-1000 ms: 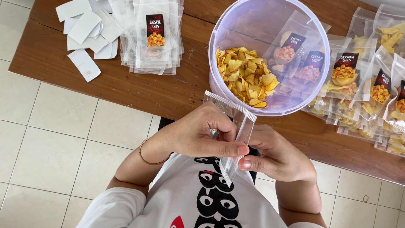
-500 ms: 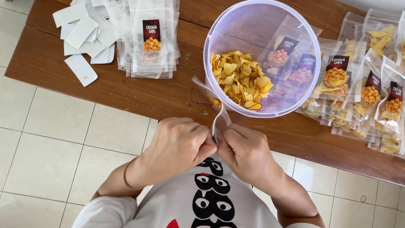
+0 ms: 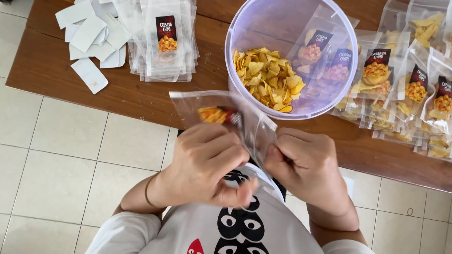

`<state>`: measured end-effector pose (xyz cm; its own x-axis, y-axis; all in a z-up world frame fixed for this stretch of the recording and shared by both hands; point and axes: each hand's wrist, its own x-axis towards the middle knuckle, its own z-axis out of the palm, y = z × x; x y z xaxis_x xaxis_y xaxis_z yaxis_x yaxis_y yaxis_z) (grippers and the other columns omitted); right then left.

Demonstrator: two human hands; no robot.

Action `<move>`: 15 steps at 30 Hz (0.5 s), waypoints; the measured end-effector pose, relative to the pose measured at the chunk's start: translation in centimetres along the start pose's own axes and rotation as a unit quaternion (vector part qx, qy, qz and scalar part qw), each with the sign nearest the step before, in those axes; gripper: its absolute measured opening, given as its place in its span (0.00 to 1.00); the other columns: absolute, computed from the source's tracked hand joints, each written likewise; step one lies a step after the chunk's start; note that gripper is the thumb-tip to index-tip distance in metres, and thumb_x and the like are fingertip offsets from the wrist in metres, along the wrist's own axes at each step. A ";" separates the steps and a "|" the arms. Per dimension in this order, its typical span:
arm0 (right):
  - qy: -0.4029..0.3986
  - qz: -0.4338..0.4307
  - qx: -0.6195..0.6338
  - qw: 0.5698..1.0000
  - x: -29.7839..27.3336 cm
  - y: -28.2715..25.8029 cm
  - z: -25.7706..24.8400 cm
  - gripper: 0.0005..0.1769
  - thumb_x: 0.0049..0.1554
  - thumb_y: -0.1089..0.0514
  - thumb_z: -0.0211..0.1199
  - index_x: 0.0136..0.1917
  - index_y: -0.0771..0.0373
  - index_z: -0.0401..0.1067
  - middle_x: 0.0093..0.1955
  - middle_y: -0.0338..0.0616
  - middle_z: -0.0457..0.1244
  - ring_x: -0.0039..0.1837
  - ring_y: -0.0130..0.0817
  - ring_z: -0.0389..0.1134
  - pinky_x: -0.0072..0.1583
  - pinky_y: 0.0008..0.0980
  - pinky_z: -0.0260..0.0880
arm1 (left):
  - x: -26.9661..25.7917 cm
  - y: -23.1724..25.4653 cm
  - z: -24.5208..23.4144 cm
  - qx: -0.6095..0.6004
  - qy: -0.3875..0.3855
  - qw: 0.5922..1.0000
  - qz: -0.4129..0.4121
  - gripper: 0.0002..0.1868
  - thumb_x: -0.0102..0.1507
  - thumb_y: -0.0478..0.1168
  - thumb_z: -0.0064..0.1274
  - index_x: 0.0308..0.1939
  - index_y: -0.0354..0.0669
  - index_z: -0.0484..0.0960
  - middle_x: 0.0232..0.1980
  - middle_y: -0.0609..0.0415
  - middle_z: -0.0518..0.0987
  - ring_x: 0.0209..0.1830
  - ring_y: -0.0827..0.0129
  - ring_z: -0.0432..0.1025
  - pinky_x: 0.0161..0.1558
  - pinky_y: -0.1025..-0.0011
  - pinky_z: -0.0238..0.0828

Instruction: Packing cassava chips from a large bowl into small plastic bags for sale.

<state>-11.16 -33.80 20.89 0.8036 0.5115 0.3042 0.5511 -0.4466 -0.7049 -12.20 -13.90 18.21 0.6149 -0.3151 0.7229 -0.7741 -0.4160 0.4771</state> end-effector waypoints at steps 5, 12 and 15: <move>-0.086 -0.043 0.053 0.994 -0.1 1.4 -2.4 0.18 0.63 0.55 0.52 0.33 0.61 0.69 0.28 0.37 0.60 0.27 0.29 0.56 0.32 0.27 0.54 | -2.7 -1.7 1.9 0.170 -0.092 0.981 0.028 0.49 0.66 0.84 0.42 0.75 0.57 0.53 0.77 0.44 0.65 0.80 0.42 0.60 0.76 0.36 0.54; 0.116 -0.049 -0.078 0.989 -0.7 3.5 -0.6 0.23 0.51 0.70 0.77 0.29 0.64 0.62 0.40 0.49 0.63 0.40 0.32 0.66 0.42 0.25 0.68 | -2.1 -2.5 3.0 0.309 -0.067 0.949 0.011 0.45 0.60 0.40 0.61 0.77 0.45 0.56 0.55 0.57 0.75 0.50 0.62 0.69 0.53 0.58 0.65; 0.082 -0.062 -0.069 0.992 -1.6 4.2 0.5 0.11 0.49 0.66 0.80 0.44 0.64 0.80 0.54 0.47 0.59 0.42 0.28 0.60 0.39 0.23 0.68 | -2.0 -2.4 3.4 0.360 -0.078 0.929 0.039 0.28 0.74 0.41 0.51 0.77 0.51 0.60 0.53 0.59 0.74 0.48 0.65 0.70 0.51 0.60 0.69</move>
<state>-10.23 -36.11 17.07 0.7468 0.4482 0.4914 0.6649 -0.4900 -0.5637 -11.06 -15.15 13.89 0.6189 -0.4646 0.6333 -0.5501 -0.8319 -0.0726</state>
